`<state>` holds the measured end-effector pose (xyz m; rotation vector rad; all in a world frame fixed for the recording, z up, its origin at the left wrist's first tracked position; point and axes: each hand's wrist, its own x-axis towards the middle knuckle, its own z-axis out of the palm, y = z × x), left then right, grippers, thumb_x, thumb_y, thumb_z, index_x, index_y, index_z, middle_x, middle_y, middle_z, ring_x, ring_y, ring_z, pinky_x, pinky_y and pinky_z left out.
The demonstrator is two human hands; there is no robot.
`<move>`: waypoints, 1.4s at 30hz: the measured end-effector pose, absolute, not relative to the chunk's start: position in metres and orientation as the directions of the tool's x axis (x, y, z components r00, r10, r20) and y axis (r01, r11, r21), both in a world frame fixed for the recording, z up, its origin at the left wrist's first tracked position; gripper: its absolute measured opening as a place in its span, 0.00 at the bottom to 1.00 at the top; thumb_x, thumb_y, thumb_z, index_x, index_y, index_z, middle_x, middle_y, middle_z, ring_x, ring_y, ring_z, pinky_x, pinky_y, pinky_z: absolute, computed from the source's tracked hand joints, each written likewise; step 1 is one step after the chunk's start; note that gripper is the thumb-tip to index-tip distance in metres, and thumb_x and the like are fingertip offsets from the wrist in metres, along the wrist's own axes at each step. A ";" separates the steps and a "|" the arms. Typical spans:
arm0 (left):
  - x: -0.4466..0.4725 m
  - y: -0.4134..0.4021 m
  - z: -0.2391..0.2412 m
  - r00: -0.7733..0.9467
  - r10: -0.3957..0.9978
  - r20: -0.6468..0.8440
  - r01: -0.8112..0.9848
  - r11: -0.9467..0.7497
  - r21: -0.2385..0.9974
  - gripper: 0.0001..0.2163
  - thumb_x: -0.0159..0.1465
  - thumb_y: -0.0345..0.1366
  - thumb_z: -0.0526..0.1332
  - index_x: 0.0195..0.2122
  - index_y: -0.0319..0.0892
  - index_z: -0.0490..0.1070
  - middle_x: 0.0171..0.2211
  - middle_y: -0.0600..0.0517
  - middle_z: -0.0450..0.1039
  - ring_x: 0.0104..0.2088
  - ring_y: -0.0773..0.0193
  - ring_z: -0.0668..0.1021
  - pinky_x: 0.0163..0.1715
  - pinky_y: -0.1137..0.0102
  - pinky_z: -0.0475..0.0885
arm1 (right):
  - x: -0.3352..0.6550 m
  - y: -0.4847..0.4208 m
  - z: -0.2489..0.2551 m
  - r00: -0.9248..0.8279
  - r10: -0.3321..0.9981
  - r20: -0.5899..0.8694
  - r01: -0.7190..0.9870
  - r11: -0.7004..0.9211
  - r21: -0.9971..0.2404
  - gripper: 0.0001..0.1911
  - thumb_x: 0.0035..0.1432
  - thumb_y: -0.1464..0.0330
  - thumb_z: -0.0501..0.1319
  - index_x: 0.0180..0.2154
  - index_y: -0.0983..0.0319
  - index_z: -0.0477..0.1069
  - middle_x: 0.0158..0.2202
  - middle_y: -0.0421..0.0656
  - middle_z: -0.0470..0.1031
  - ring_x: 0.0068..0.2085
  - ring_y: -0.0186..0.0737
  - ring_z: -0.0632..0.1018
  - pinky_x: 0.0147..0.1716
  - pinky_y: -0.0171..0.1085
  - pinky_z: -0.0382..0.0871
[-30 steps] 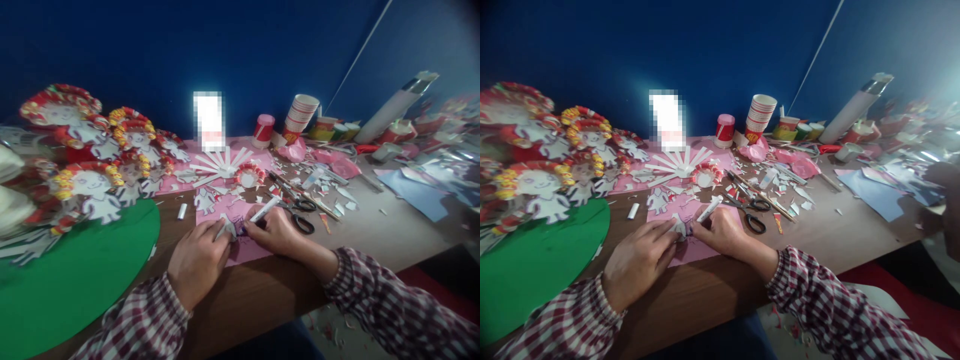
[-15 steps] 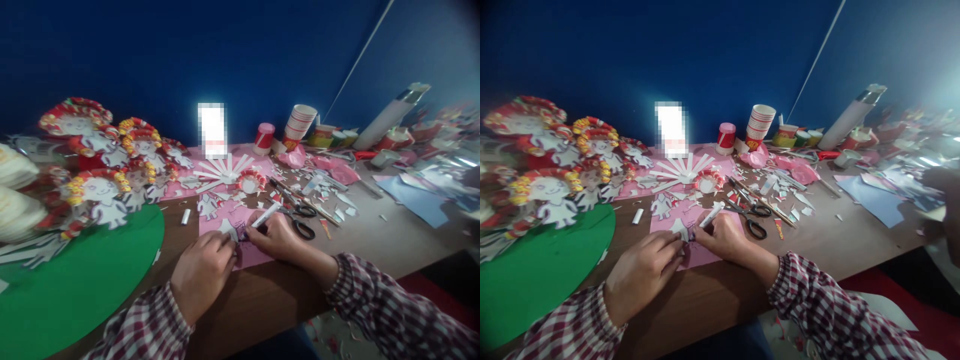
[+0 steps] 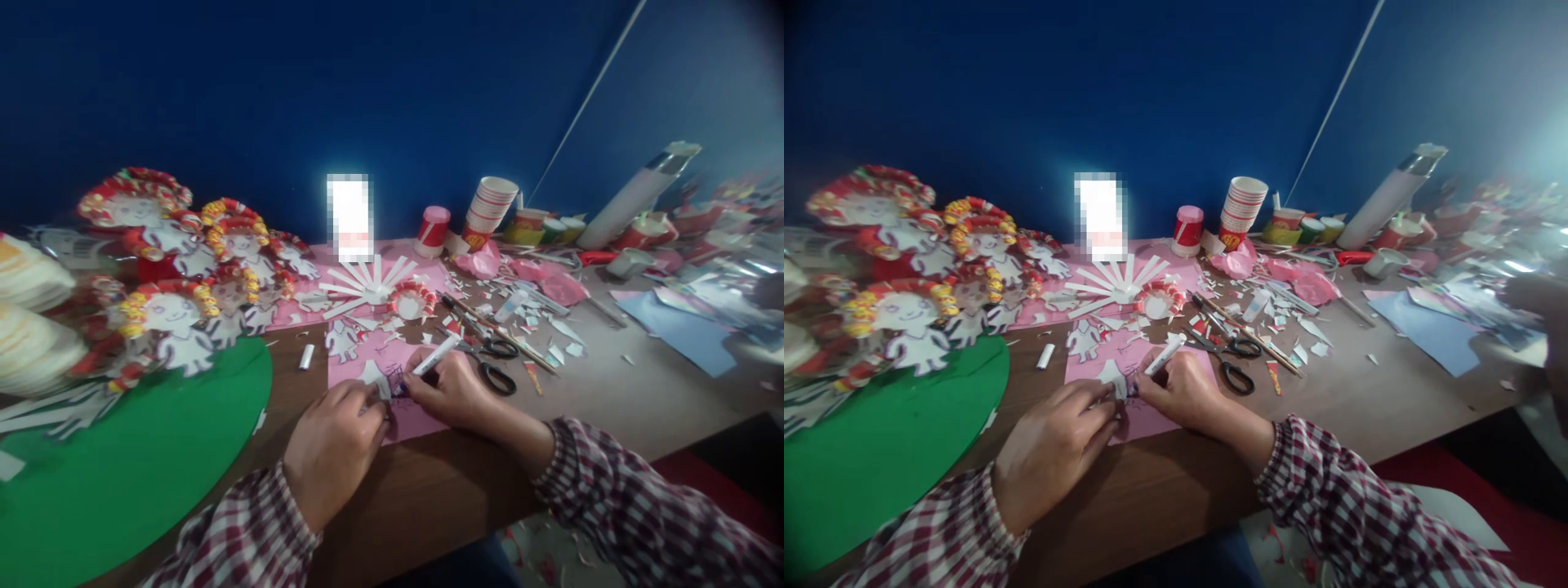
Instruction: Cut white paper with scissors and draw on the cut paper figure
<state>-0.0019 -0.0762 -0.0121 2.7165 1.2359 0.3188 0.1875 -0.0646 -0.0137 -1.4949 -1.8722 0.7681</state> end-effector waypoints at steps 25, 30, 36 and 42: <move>-0.002 -0.076 -0.014 0.638 0.757 0.144 0.730 -0.653 0.200 0.09 0.62 0.34 0.53 0.36 0.43 0.73 0.36 0.47 0.70 0.43 0.57 0.71 0.40 0.61 0.70 | 0.189 -0.064 -0.021 -0.152 0.985 0.085 0.525 0.154 -0.837 0.05 0.54 0.69 0.55 0.29 0.64 0.67 0.21 0.38 0.68 0.23 0.31 0.69 0.22 0.28 0.61; -0.001 -0.076 -0.014 0.640 0.756 0.139 0.729 -0.654 0.203 0.09 0.62 0.34 0.53 0.36 0.43 0.72 0.37 0.47 0.70 0.43 0.57 0.70 0.41 0.60 0.70 | 0.188 -0.064 -0.018 -0.176 0.977 0.123 0.527 0.199 -0.826 0.06 0.53 0.69 0.56 0.28 0.64 0.68 0.23 0.39 0.70 0.26 0.32 0.70 0.24 0.29 0.63; -0.002 -0.076 -0.013 0.647 0.751 0.134 0.724 -0.659 0.204 0.09 0.62 0.34 0.52 0.36 0.43 0.73 0.37 0.46 0.70 0.44 0.57 0.70 0.42 0.61 0.69 | 0.186 -0.065 -0.014 -0.184 0.974 0.136 0.566 0.218 -0.795 0.06 0.53 0.68 0.56 0.28 0.64 0.68 0.23 0.40 0.70 0.26 0.33 0.70 0.24 0.29 0.63; -0.001 -0.076 -0.012 0.644 0.757 0.114 0.731 -0.652 0.200 0.09 0.62 0.34 0.53 0.36 0.43 0.73 0.37 0.46 0.70 0.44 0.57 0.70 0.43 0.61 0.69 | 0.188 -0.065 -0.012 -0.212 0.967 0.142 0.587 0.242 -0.773 0.06 0.54 0.69 0.56 0.28 0.64 0.69 0.23 0.39 0.70 0.27 0.33 0.70 0.24 0.29 0.62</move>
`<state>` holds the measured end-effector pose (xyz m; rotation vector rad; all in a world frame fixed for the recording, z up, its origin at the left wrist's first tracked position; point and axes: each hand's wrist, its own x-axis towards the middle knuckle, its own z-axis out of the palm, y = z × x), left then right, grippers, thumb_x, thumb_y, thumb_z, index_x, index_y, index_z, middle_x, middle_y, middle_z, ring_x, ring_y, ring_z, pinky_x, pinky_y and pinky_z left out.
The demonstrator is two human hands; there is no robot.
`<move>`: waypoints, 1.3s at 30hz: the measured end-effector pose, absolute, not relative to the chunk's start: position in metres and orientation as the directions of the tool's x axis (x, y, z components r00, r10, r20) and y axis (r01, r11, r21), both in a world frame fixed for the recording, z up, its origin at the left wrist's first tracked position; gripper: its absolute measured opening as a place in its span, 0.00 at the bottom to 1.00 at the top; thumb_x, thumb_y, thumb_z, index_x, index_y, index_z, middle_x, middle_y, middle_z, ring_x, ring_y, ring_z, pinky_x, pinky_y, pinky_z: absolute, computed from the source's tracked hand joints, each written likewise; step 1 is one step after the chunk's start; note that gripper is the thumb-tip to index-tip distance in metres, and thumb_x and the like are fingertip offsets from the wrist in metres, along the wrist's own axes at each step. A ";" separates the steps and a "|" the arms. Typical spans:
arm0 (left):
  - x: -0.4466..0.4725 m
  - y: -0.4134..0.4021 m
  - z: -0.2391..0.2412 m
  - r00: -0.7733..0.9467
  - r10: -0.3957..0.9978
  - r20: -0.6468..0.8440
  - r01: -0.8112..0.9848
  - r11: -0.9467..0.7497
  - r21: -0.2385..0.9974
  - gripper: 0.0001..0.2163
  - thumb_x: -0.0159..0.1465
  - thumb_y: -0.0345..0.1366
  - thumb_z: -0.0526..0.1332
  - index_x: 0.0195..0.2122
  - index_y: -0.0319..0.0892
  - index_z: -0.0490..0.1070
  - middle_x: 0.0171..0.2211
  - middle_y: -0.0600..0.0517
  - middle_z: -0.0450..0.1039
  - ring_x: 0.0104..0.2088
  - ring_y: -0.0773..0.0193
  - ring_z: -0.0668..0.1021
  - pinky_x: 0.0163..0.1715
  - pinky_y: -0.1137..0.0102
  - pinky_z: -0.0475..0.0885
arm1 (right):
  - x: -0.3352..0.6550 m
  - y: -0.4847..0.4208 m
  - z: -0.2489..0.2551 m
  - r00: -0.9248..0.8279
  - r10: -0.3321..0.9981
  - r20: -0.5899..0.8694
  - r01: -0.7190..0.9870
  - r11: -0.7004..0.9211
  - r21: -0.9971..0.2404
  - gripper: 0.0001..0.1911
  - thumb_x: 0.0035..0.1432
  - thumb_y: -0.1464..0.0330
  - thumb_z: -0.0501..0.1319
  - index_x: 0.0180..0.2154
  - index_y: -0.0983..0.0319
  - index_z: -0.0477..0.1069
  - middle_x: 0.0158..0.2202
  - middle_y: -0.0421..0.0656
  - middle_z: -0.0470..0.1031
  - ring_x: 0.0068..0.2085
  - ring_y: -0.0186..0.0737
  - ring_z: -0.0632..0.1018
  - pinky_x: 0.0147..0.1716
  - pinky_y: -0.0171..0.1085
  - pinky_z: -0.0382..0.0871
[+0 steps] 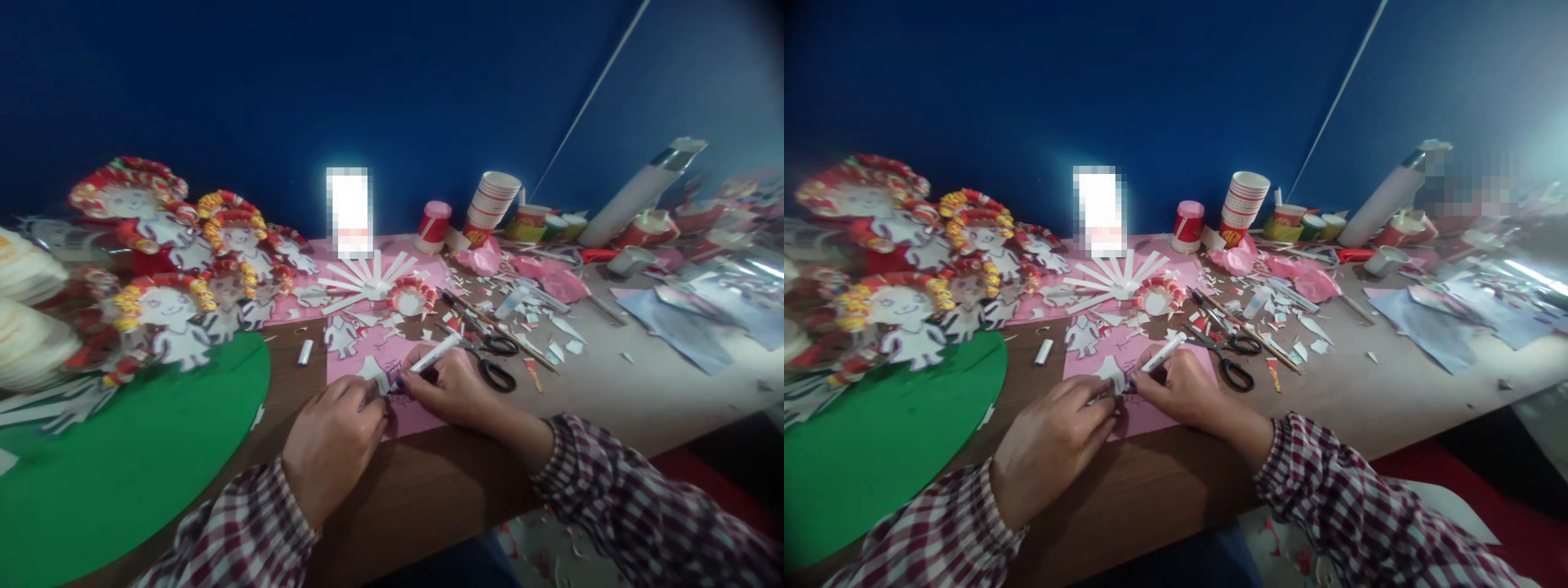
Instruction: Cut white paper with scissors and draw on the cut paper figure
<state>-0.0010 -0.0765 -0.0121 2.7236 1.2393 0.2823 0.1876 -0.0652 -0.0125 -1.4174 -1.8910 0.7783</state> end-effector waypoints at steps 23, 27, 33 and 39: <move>-0.002 -0.077 -0.013 0.644 0.755 0.124 0.729 -0.654 0.202 0.09 0.62 0.34 0.53 0.37 0.43 0.73 0.36 0.46 0.70 0.44 0.57 0.70 0.43 0.61 0.69 | 0.189 -0.064 -0.017 -0.201 0.971 0.127 0.598 0.225 -0.769 0.05 0.52 0.70 0.56 0.27 0.64 0.68 0.23 0.39 0.71 0.26 0.33 0.70 0.23 0.29 0.62; -0.002 -0.077 -0.013 0.641 0.758 0.121 0.733 -0.651 0.199 0.09 0.62 0.34 0.53 0.37 0.44 0.73 0.36 0.46 0.70 0.44 0.57 0.70 0.43 0.61 0.69 | 0.188 -0.064 -0.017 -0.172 0.978 0.117 0.555 0.194 -0.809 0.05 0.52 0.70 0.56 0.28 0.64 0.68 0.22 0.39 0.70 0.25 0.32 0.70 0.24 0.29 0.62; -0.002 -0.077 -0.013 0.646 0.755 0.109 0.728 -0.653 0.206 0.09 0.63 0.34 0.52 0.37 0.43 0.73 0.38 0.46 0.70 0.44 0.57 0.70 0.43 0.61 0.69 | 0.187 -0.065 -0.014 -0.186 0.973 0.134 0.573 0.218 -0.790 0.05 0.52 0.71 0.56 0.27 0.65 0.69 0.22 0.39 0.69 0.24 0.31 0.69 0.23 0.28 0.61; -0.002 -0.076 -0.014 0.644 0.754 0.129 0.730 -0.656 0.191 0.09 0.62 0.34 0.53 0.36 0.43 0.72 0.38 0.46 0.70 0.43 0.57 0.70 0.41 0.61 0.69 | 0.191 -0.062 -0.023 -0.169 0.982 0.088 0.472 0.159 -0.867 0.05 0.53 0.69 0.56 0.28 0.65 0.67 0.21 0.38 0.67 0.23 0.30 0.68 0.22 0.28 0.61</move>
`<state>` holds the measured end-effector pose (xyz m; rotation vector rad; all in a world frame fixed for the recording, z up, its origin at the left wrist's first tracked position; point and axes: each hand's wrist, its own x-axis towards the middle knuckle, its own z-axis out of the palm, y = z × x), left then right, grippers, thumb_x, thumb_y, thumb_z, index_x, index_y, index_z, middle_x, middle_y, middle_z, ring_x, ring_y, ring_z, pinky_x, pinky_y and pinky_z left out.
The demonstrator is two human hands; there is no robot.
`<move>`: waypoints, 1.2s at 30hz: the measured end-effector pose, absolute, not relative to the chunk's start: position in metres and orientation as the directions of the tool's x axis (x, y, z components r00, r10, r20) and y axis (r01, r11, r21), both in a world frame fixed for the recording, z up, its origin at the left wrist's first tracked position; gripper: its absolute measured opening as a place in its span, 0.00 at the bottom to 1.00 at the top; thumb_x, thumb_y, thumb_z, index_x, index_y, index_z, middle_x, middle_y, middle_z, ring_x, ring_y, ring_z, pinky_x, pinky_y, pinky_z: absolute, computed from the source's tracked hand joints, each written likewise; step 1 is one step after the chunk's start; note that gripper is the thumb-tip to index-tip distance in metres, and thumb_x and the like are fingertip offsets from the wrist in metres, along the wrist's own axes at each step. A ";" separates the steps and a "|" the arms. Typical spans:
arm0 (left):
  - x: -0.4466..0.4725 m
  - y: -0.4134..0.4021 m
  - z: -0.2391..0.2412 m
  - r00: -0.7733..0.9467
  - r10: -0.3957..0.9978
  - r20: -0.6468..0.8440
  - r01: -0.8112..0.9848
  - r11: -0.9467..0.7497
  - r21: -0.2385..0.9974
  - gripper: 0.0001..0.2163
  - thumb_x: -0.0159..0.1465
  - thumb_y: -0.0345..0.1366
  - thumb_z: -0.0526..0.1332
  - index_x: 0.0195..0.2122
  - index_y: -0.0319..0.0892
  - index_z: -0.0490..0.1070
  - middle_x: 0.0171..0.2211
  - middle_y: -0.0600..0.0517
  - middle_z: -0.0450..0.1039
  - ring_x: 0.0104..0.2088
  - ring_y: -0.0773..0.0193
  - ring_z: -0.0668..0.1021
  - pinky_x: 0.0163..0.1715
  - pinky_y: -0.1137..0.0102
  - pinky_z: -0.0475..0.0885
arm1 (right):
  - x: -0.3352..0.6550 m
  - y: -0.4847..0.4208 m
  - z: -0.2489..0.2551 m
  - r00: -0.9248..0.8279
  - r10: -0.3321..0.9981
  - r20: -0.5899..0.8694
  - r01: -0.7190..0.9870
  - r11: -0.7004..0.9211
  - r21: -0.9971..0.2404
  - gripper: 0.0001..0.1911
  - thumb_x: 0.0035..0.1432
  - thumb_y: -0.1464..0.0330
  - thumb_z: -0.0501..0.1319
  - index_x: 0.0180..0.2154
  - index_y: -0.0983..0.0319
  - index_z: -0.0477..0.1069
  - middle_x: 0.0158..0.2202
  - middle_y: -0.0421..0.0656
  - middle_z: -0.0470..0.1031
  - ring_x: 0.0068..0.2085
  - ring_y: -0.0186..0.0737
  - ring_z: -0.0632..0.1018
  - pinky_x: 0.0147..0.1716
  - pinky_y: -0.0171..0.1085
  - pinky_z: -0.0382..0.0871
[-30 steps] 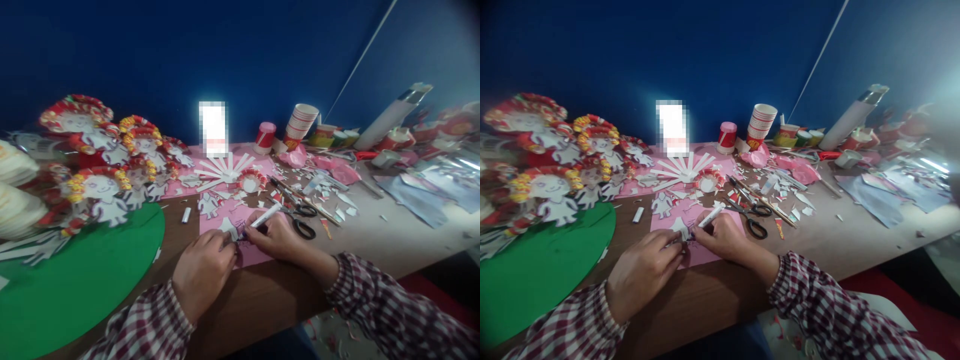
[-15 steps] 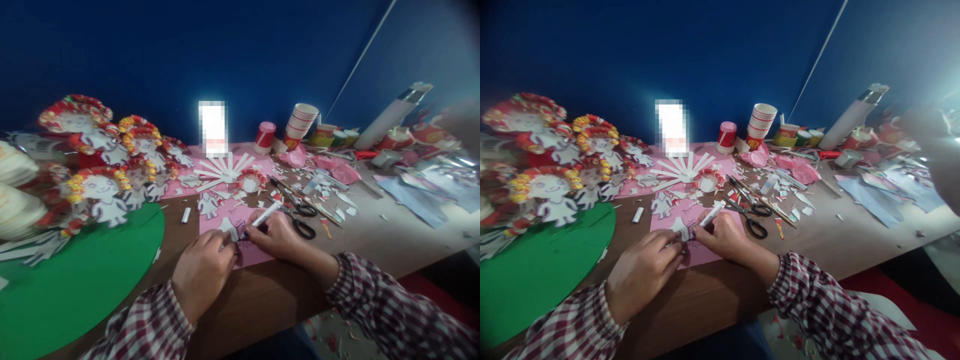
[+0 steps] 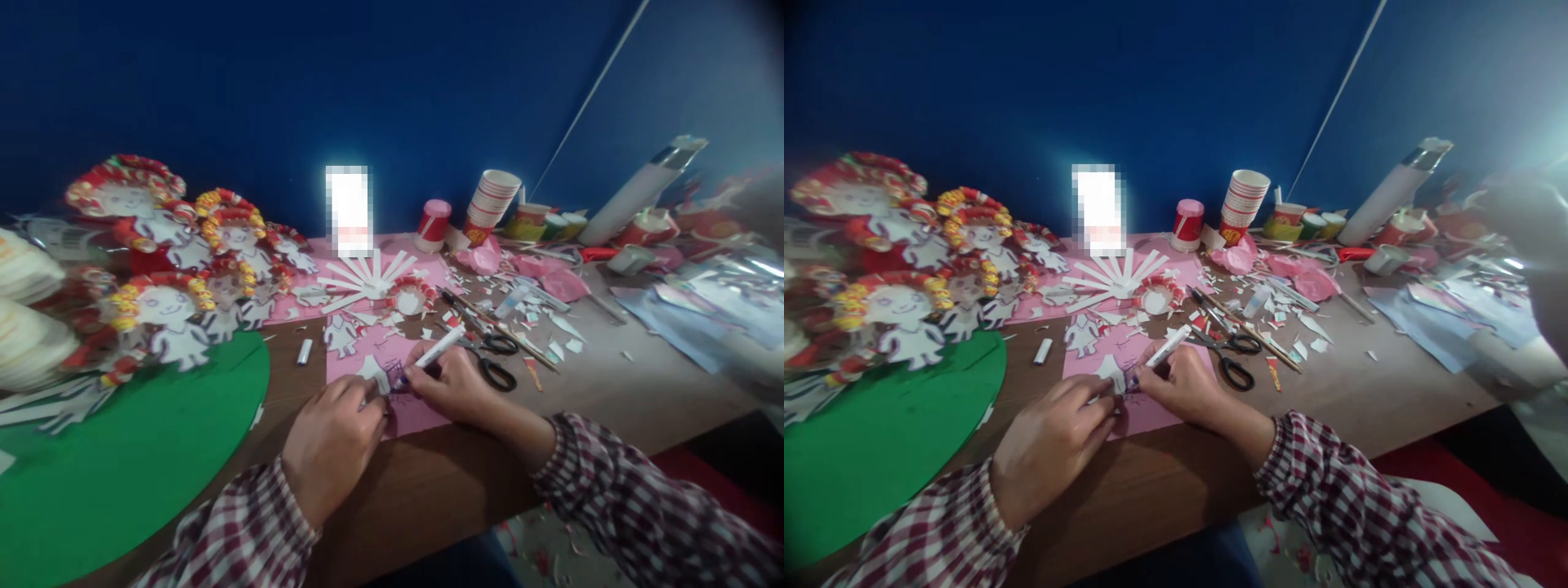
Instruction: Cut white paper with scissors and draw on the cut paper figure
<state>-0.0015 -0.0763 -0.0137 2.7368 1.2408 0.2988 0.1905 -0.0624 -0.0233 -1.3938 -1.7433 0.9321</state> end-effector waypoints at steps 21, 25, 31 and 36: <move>0.000 -0.077 -0.011 0.636 0.764 0.113 0.738 -0.644 0.202 0.08 0.62 0.32 0.52 0.36 0.42 0.70 0.40 0.48 0.70 0.44 0.56 0.70 0.41 0.59 0.70 | 0.180 -0.058 -0.023 -0.163 0.968 0.189 0.463 0.244 -0.852 0.03 0.52 0.73 0.55 0.29 0.64 0.67 0.23 0.37 0.66 0.25 0.31 0.67 0.24 0.29 0.60; 0.000 -0.078 -0.011 0.634 0.764 0.121 0.736 -0.644 0.209 0.07 0.62 0.32 0.52 0.35 0.43 0.70 0.39 0.48 0.69 0.43 0.56 0.70 0.40 0.60 0.70 | 0.181 -0.056 -0.024 -0.194 0.956 0.219 0.474 0.287 -0.832 0.04 0.53 0.72 0.56 0.28 0.64 0.68 0.23 0.38 0.67 0.26 0.31 0.68 0.25 0.29 0.60; -0.001 -0.078 -0.012 0.637 0.761 0.121 0.732 -0.647 0.214 0.07 0.63 0.33 0.52 0.35 0.43 0.69 0.39 0.48 0.69 0.43 0.57 0.70 0.40 0.60 0.70 | 0.182 -0.055 -0.026 -0.248 0.937 0.247 0.473 0.339 -0.813 0.04 0.55 0.71 0.56 0.29 0.64 0.68 0.25 0.40 0.70 0.28 0.34 0.70 0.29 0.31 0.63; -0.001 -0.077 -0.013 0.644 0.756 0.118 0.725 -0.652 0.221 0.07 0.62 0.33 0.53 0.35 0.43 0.70 0.39 0.48 0.69 0.44 0.57 0.70 0.42 0.60 0.69 | 0.183 -0.055 -0.026 -0.247 0.939 0.240 0.501 0.335 -0.798 0.05 0.55 0.70 0.56 0.29 0.63 0.68 0.26 0.41 0.71 0.29 0.35 0.71 0.30 0.32 0.64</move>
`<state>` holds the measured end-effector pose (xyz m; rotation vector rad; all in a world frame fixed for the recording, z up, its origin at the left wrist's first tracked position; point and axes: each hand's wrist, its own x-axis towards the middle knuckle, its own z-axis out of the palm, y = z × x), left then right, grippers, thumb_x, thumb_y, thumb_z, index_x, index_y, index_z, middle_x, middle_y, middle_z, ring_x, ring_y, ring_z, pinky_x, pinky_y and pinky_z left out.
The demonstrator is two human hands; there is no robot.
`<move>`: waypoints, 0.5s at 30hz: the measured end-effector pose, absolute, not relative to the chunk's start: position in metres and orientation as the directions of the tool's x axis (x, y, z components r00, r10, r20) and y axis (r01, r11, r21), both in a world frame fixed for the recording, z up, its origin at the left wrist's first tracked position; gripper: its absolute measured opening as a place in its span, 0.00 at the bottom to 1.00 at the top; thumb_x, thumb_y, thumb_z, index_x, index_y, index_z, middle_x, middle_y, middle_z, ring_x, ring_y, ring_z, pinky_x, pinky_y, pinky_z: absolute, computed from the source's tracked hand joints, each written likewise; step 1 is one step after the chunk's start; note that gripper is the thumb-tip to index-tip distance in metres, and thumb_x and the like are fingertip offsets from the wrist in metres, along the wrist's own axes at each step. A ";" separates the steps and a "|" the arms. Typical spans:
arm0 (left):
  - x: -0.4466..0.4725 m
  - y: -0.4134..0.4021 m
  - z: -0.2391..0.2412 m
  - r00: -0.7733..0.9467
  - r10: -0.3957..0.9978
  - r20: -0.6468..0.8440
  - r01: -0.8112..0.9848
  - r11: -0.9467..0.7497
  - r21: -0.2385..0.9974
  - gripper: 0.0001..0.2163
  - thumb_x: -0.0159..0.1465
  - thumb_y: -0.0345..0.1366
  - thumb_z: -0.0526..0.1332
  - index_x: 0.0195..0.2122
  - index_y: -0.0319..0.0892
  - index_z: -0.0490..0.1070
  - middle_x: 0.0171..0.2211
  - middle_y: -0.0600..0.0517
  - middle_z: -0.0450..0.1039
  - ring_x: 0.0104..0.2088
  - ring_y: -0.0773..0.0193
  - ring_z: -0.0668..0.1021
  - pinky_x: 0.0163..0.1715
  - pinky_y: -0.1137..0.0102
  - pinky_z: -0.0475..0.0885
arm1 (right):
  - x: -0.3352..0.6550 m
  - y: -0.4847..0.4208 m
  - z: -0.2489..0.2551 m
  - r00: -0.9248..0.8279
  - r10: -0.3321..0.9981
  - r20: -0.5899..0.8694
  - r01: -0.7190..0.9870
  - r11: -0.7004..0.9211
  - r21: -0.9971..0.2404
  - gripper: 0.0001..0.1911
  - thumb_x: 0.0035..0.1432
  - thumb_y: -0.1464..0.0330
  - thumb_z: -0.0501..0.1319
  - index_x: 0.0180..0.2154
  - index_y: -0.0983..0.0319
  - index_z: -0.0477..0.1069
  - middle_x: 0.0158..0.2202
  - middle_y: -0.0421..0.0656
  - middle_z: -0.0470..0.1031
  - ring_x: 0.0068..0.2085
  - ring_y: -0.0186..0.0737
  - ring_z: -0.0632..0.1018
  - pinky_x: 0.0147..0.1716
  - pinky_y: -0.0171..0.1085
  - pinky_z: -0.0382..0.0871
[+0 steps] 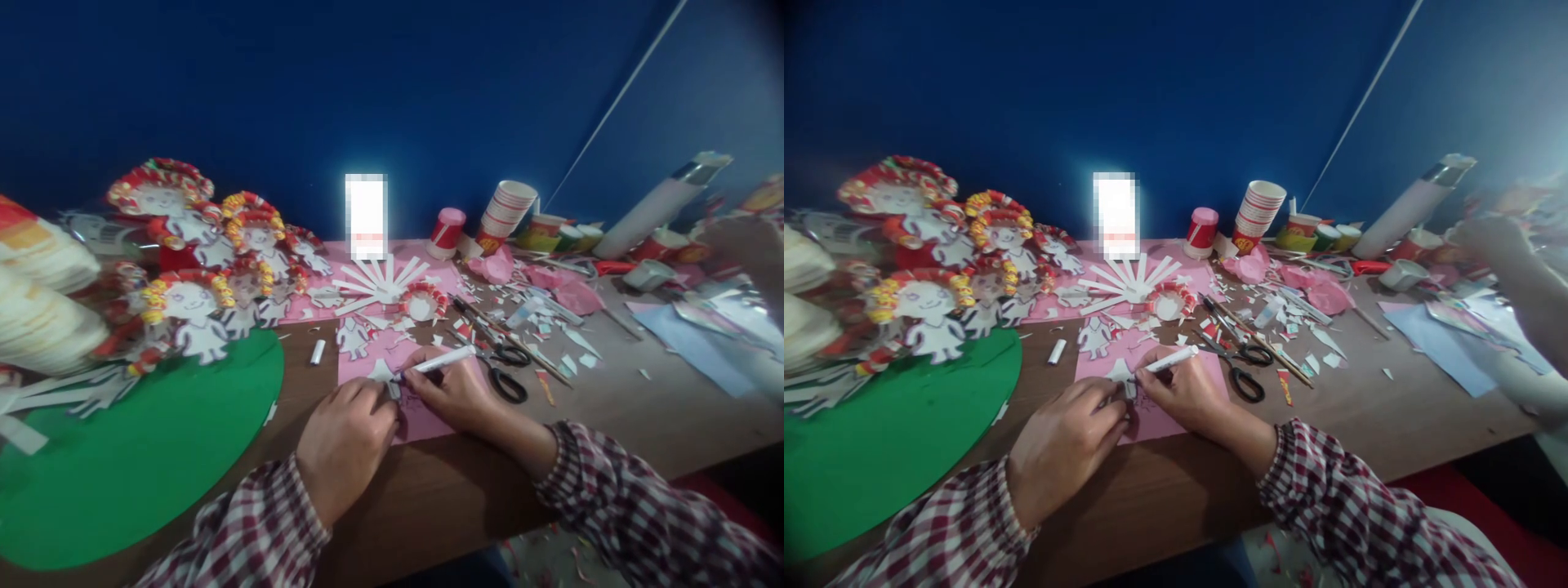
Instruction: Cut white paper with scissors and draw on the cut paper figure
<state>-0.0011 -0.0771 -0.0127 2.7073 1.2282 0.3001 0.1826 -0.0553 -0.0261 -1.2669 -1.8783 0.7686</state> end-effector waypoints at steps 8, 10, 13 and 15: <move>-0.001 -0.077 -0.013 0.642 0.755 0.134 0.725 -0.655 0.212 0.06 0.62 0.34 0.53 0.35 0.43 0.70 0.40 0.48 0.70 0.44 0.57 0.70 0.42 0.59 0.69 | 0.182 -0.055 -0.027 -0.249 0.936 0.247 0.492 0.342 -0.801 0.04 0.55 0.71 0.56 0.30 0.63 0.68 0.26 0.40 0.71 0.29 0.34 0.71 0.30 0.31 0.64; -0.001 -0.077 -0.014 0.643 0.754 0.136 0.725 -0.656 0.209 0.06 0.62 0.34 0.53 0.35 0.43 0.70 0.39 0.48 0.70 0.44 0.56 0.70 0.42 0.59 0.69 | 0.182 -0.055 -0.027 -0.252 0.936 0.246 0.497 0.343 -0.797 0.04 0.55 0.71 0.56 0.30 0.63 0.69 0.26 0.40 0.72 0.29 0.34 0.71 0.30 0.31 0.64; -0.001 -0.077 -0.014 0.643 0.753 0.138 0.724 -0.657 0.208 0.06 0.62 0.34 0.53 0.35 0.43 0.70 0.39 0.48 0.70 0.43 0.57 0.70 0.42 0.60 0.69 | 0.183 -0.055 -0.026 -0.262 0.929 0.262 0.499 0.363 -0.787 0.04 0.55 0.71 0.56 0.30 0.63 0.69 0.26 0.40 0.71 0.29 0.34 0.71 0.30 0.31 0.65; 0.000 -0.077 -0.014 0.643 0.753 0.140 0.724 -0.658 0.207 0.06 0.62 0.34 0.54 0.35 0.43 0.70 0.39 0.48 0.70 0.43 0.57 0.70 0.42 0.60 0.70 | 0.183 -0.055 -0.026 -0.268 0.923 0.275 0.505 0.378 -0.776 0.04 0.55 0.71 0.56 0.30 0.63 0.69 0.26 0.40 0.72 0.29 0.34 0.72 0.31 0.31 0.65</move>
